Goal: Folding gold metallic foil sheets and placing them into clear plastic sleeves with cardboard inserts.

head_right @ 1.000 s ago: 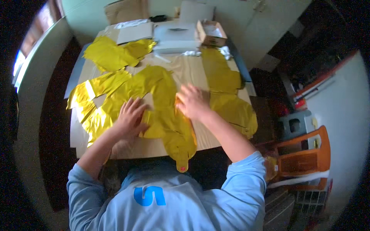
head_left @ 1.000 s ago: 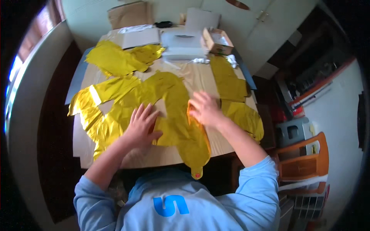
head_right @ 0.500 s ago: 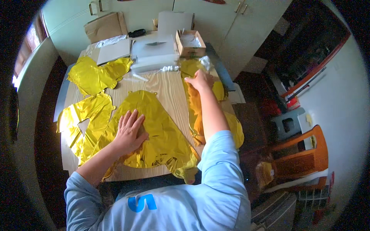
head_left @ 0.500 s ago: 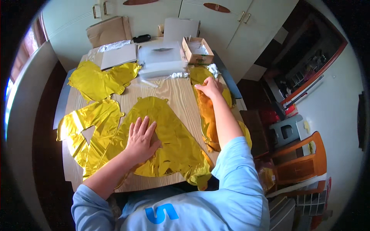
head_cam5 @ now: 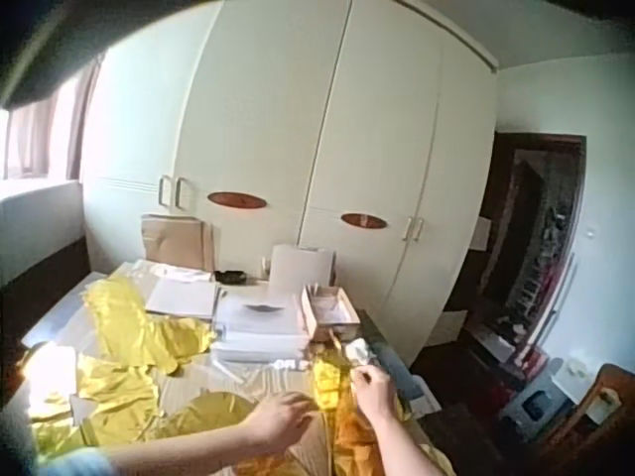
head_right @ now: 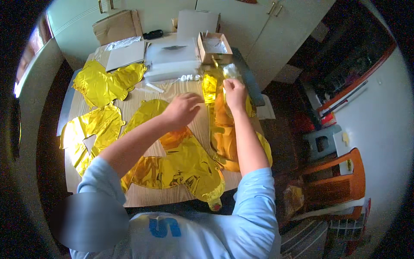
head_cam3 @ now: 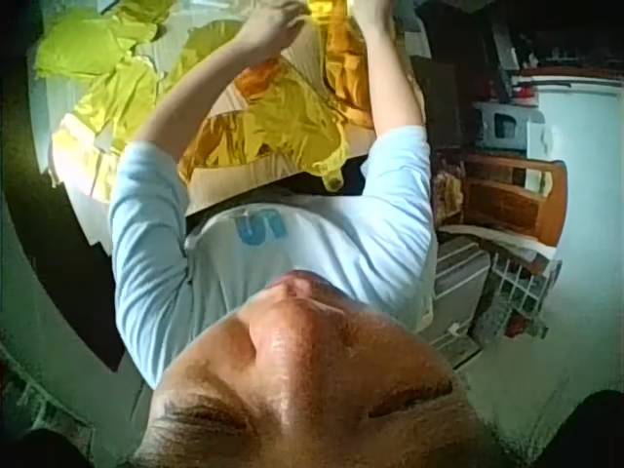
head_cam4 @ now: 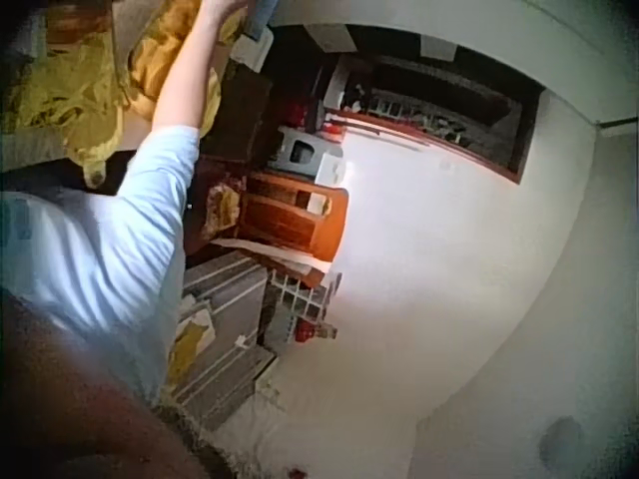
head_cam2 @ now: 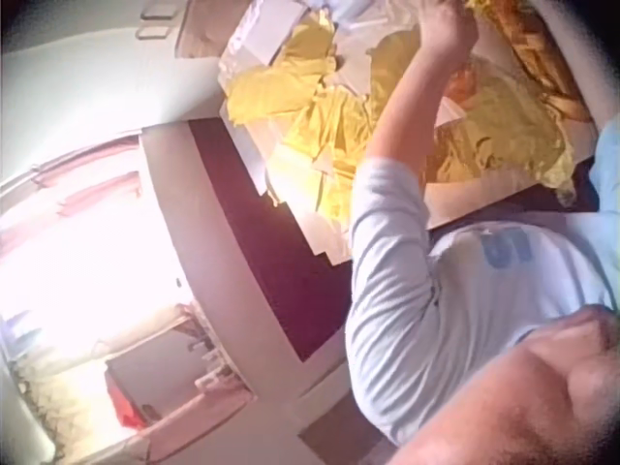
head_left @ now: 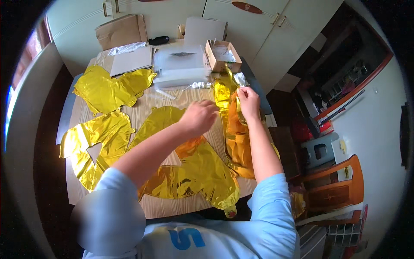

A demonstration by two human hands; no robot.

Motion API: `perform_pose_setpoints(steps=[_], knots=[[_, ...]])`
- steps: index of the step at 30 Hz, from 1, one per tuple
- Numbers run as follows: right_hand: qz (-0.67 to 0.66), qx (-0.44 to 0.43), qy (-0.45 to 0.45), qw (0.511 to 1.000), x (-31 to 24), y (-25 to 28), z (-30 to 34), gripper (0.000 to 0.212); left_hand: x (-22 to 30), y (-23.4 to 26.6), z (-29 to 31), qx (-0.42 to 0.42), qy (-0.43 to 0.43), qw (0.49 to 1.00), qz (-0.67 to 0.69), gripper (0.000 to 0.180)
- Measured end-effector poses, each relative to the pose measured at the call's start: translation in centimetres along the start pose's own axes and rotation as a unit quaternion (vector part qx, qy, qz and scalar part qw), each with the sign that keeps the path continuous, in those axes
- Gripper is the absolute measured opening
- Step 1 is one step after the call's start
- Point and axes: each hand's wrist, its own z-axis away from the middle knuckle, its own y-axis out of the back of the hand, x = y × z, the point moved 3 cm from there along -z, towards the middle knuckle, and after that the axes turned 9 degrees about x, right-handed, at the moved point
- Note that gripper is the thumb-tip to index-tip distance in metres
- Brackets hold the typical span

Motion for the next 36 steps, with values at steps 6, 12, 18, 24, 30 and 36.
perform_pose_setpoints(steps=[6, 12, 18, 24, 30, 36], knots=[[-0.116, 0.059, 0.091, 0.987, -4.9, 8.9, 1.9, 0.011, 0.0, -6.6, -2.9, -0.212, 0.018, 0.966, -0.146, 0.082], [-0.223, 0.343, 0.076, 0.91, -8.5, 25.6, 6.3, 0.042, -1.1, -7.9, -1.2, -0.215, 0.011, 0.955, -0.204, 0.117], [-0.24, 0.499, 0.07, 0.829, -21.7, 30.4, 6.8, 0.035, -0.2, -8.1, -1.4, -0.228, 0.017, 0.947, -0.224, 0.115], [-0.129, 0.361, 0.273, 0.882, -27.1, 26.4, 4.3, 0.022, 1.1, -7.2, 0.0, -0.159, 0.036, 0.965, -0.204, 0.095], [-0.101, 0.044, 0.176, 0.978, -23.1, 3.5, 5.4, 0.016, -0.2, 3.4, 6.9, -0.108, 0.054, 0.952, -0.28, 0.057], [0.099, -0.004, 0.085, 0.991, -18.1, -12.1, 12.5, 0.017, -1.7, 13.6, 19.0, -0.109, 0.089, 0.956, -0.259, 0.058]])
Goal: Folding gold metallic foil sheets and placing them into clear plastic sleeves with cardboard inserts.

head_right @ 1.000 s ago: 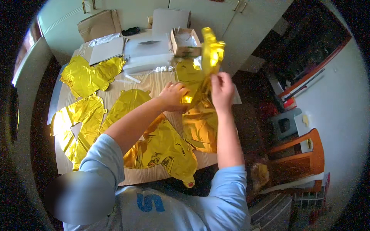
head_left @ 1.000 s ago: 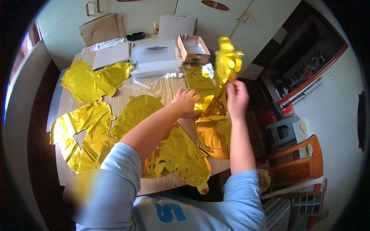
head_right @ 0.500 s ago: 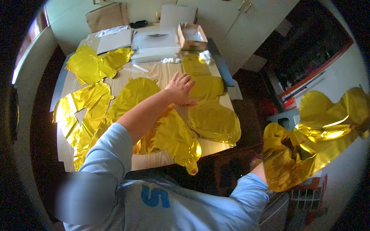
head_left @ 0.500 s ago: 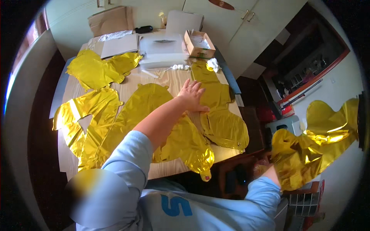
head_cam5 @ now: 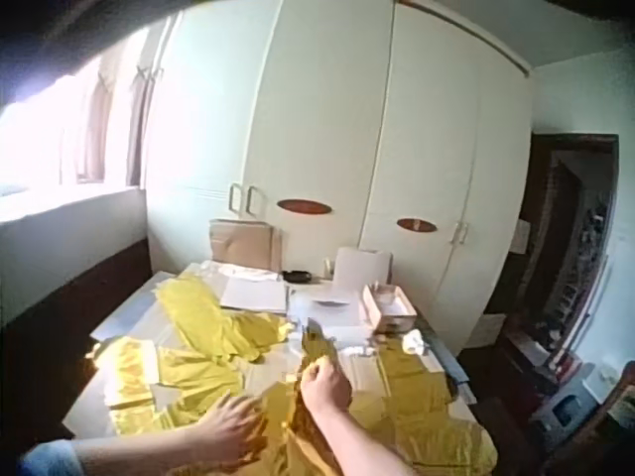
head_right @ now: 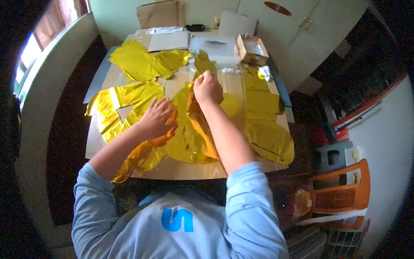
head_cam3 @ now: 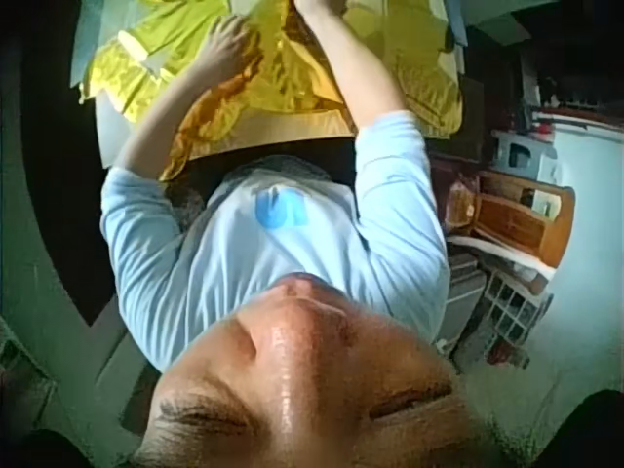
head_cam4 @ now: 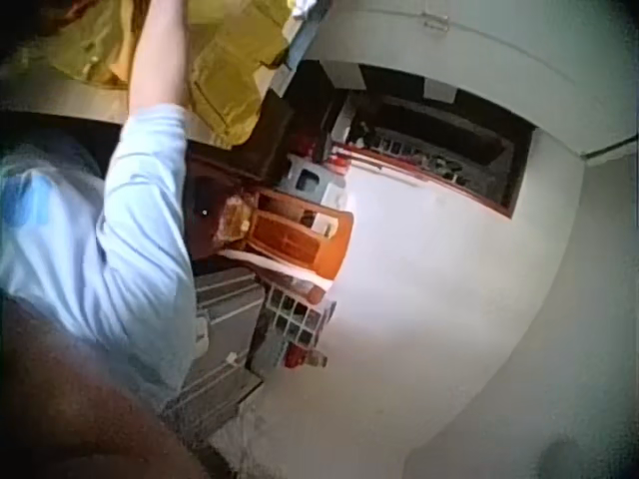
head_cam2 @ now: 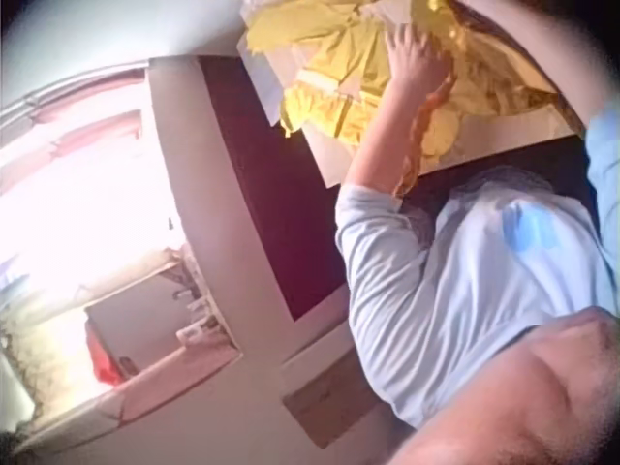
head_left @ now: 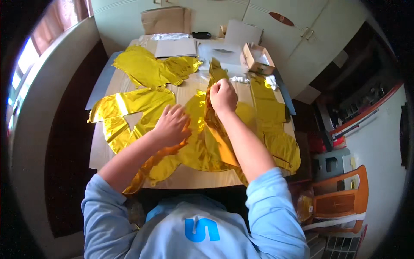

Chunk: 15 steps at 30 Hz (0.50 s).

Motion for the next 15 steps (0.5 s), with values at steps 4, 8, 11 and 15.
perform_pose_setpoints(steps=[4, 8, 11, 15], knots=[[0.056, -0.096, -0.003, 0.994, -0.1, -5.1, 1.6, 0.022, -1.1, 0.1, 4.0, -0.01, 0.021, 0.999, 0.022, 0.082], [0.034, -0.188, 0.063, 0.98, -1.1, -3.9, 1.7, 0.033, -4.5, -0.2, 4.2, 0.054, 0.02, 0.996, 0.067, 0.061], [0.044, -0.193, 0.166, 0.966, 1.4, -2.2, 2.9, 0.046, -8.7, 2.6, -0.7, 0.127, 0.044, 0.989, 0.057, 0.015], [0.017, -0.269, 0.214, 0.939, 4.6, -1.4, 3.8, 0.06, -13.2, 1.8, -6.9, 0.17, 0.008, 0.983, 0.068, 0.023]])
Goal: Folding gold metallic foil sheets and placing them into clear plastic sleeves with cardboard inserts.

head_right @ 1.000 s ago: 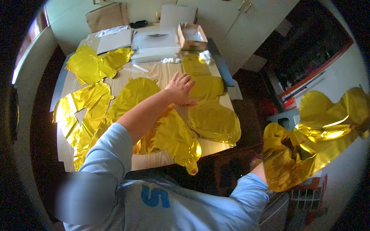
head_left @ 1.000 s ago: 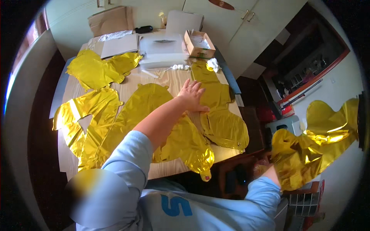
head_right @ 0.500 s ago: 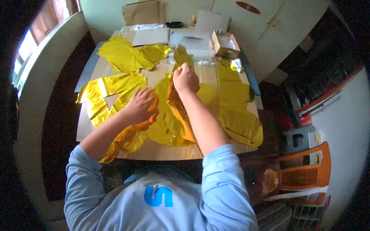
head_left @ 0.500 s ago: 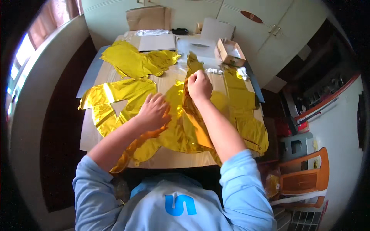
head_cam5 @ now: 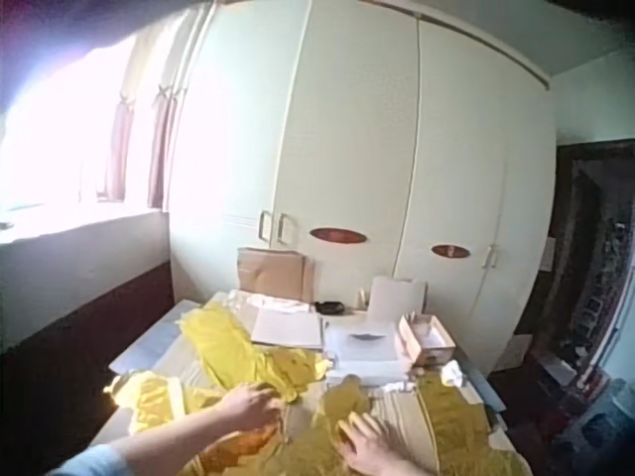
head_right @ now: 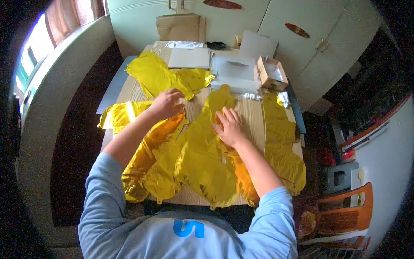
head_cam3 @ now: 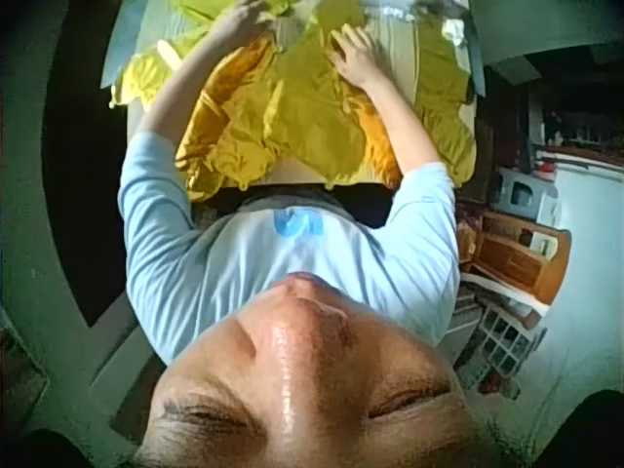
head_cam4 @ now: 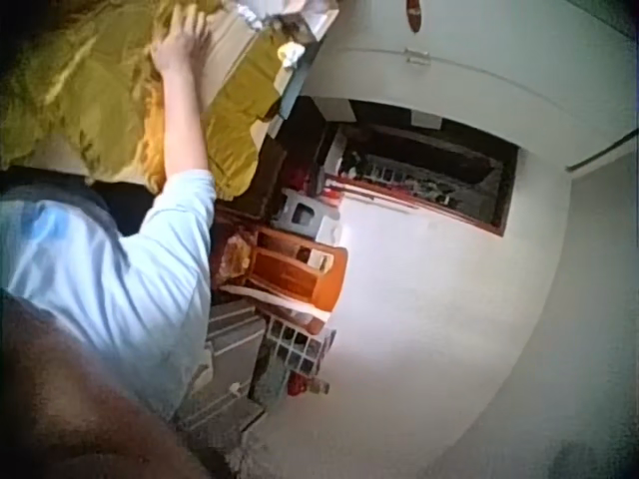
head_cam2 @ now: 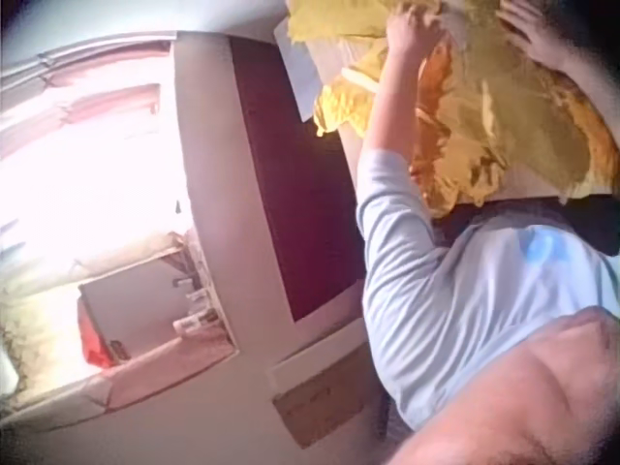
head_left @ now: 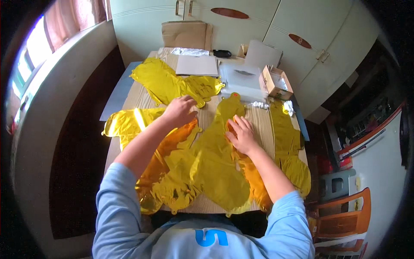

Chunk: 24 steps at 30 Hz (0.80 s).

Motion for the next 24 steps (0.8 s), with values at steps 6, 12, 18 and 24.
perform_pose_setpoints(steps=[6, 12, 18, 24], knots=[[-0.027, -0.086, 0.037, 0.995, 0.8, 1.3, -0.8, 0.059, -4.6, -7.0, -3.1, -0.129, -0.067, 0.986, -0.084, 0.023], [-0.049, -0.086, 0.037, 0.994, 0.5, 2.0, -2.3, 0.051, -5.7, -6.0, -3.4, -0.076, 0.045, 0.996, 0.03, 0.017], [-0.131, -0.037, 0.072, 0.988, -2.2, -0.5, -10.2, 0.031, -5.7, -3.4, -5.4, -0.11, 0.31, 0.934, 0.138, 0.029], [-0.08, -0.012, 0.038, 0.996, -3.2, -5.8, -14.3, 0.023, -5.0, -3.4, -5.1, 0.054, 0.132, 0.984, 0.103, 0.019]])
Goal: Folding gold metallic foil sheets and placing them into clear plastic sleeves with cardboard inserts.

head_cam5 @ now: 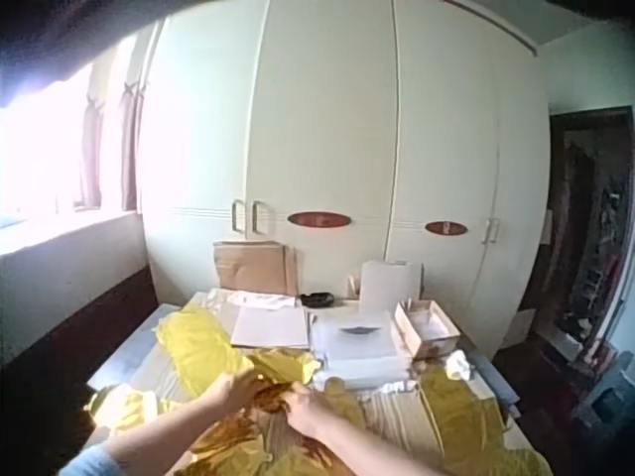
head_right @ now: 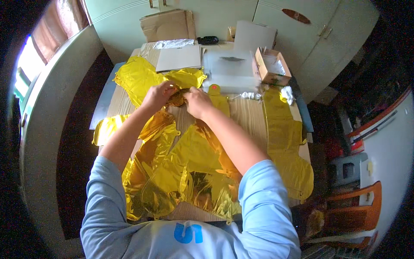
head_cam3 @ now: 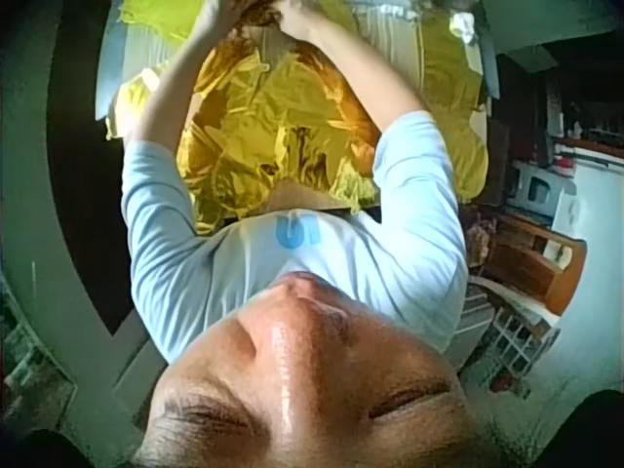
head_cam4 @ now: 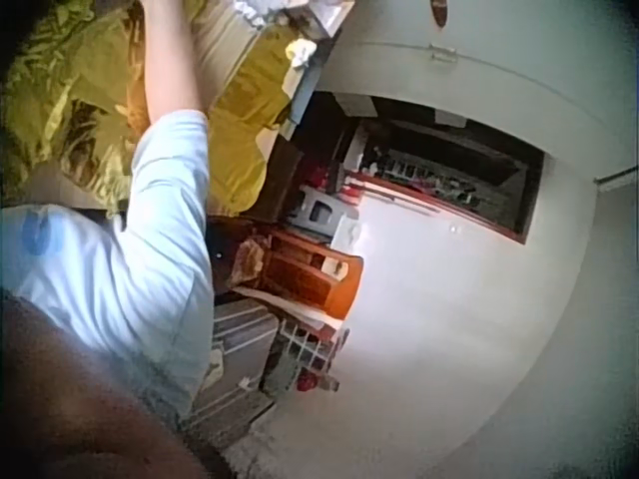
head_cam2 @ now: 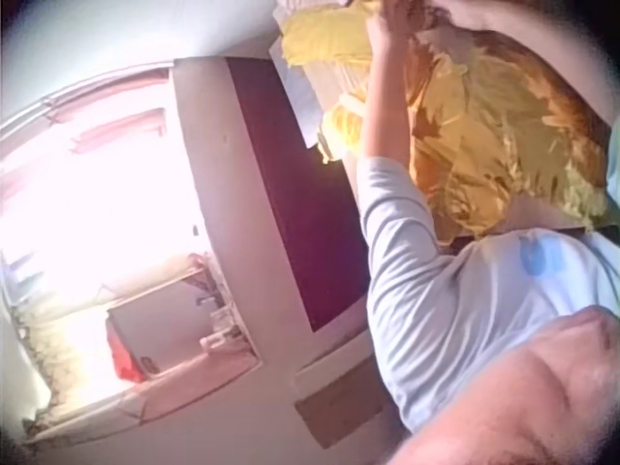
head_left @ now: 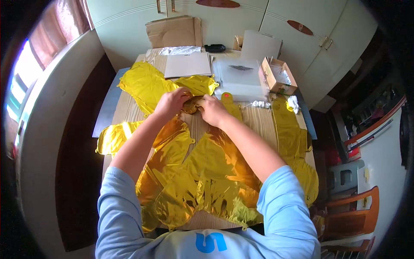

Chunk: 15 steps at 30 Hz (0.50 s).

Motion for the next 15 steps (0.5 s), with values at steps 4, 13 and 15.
perform_pose_setpoints(steps=[4, 13, 15], knots=[[-0.033, -0.074, -0.083, 0.993, -0.5, -1.1, -1.7, 0.026, 0.3, 0.0, 1.6, -0.107, -0.191, 0.971, -0.095, 0.03], [-0.065, -0.022, -0.08, 0.994, 1.2, -1.5, -2.0, 0.022, -1.0, -2.4, 2.0, -0.155, -0.227, 0.947, -0.167, 0.021], [-0.034, -0.03, -0.054, 0.998, 1.3, -1.5, -1.6, 0.021, -1.6, -2.7, 1.7, -0.172, -0.217, 0.946, -0.168, 0.024]])
